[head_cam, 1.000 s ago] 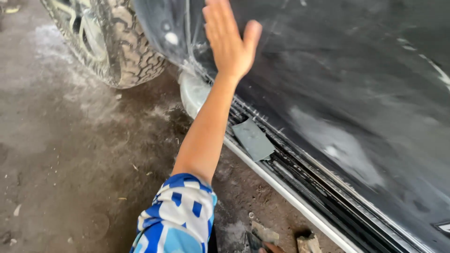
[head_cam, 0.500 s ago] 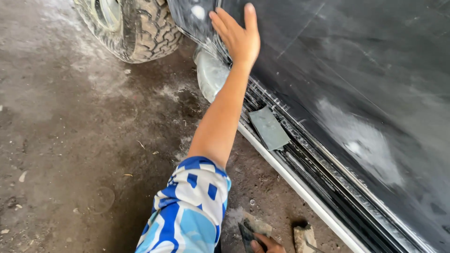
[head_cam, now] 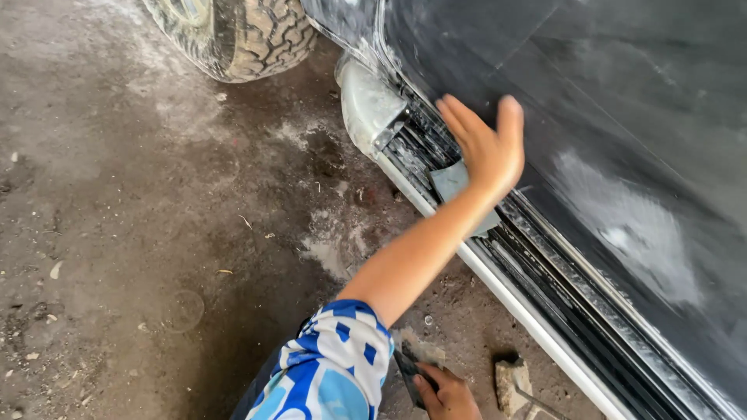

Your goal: The person prepares a metal putty knife by wiping it with a cloth, then opens a paint can and scoops out a pinkish body filler. They apply the filler onto the putty knife and spread it onto the side panel of a black car.

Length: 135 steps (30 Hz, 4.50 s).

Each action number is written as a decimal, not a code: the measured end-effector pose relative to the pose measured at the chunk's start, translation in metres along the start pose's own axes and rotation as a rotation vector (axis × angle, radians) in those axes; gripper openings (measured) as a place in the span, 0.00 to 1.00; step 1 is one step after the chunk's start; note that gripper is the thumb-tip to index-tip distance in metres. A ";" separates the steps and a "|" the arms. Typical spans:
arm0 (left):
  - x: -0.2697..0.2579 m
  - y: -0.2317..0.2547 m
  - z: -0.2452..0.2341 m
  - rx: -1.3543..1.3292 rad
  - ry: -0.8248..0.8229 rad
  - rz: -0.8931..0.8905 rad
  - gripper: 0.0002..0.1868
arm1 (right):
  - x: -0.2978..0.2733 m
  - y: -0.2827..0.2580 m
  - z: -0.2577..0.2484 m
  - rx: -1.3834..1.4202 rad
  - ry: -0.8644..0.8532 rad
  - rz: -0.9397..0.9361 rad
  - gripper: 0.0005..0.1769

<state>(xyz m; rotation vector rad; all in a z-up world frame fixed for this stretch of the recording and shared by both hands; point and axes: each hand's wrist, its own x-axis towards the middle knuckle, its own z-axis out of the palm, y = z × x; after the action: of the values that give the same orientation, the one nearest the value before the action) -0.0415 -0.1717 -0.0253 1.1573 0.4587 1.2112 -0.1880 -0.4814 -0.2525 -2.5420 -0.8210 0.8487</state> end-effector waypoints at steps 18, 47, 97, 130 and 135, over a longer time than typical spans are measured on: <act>-0.091 0.036 0.079 -0.130 0.110 -0.275 0.57 | 0.016 0.006 0.001 0.177 0.201 -0.251 0.24; -0.267 0.289 -0.135 0.366 -1.360 -0.267 0.46 | -0.306 -0.134 -0.138 1.610 0.212 0.400 0.37; -0.353 0.642 -0.095 -0.652 -0.440 -1.282 0.24 | -0.678 -0.266 -0.400 0.664 0.879 -0.099 0.10; -0.245 0.598 -0.138 0.148 -0.749 -0.401 0.22 | -0.624 -0.316 -0.353 0.437 0.279 0.080 0.17; -0.252 0.727 -0.107 0.437 -1.128 0.344 0.18 | -0.603 -0.318 -0.345 0.175 0.264 -0.100 0.18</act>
<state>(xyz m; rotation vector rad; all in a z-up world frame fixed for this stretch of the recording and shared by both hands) -0.5672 -0.4108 0.4948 2.1280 -0.3750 0.5586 -0.4981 -0.6509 0.4249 -2.3710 -0.7469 0.5154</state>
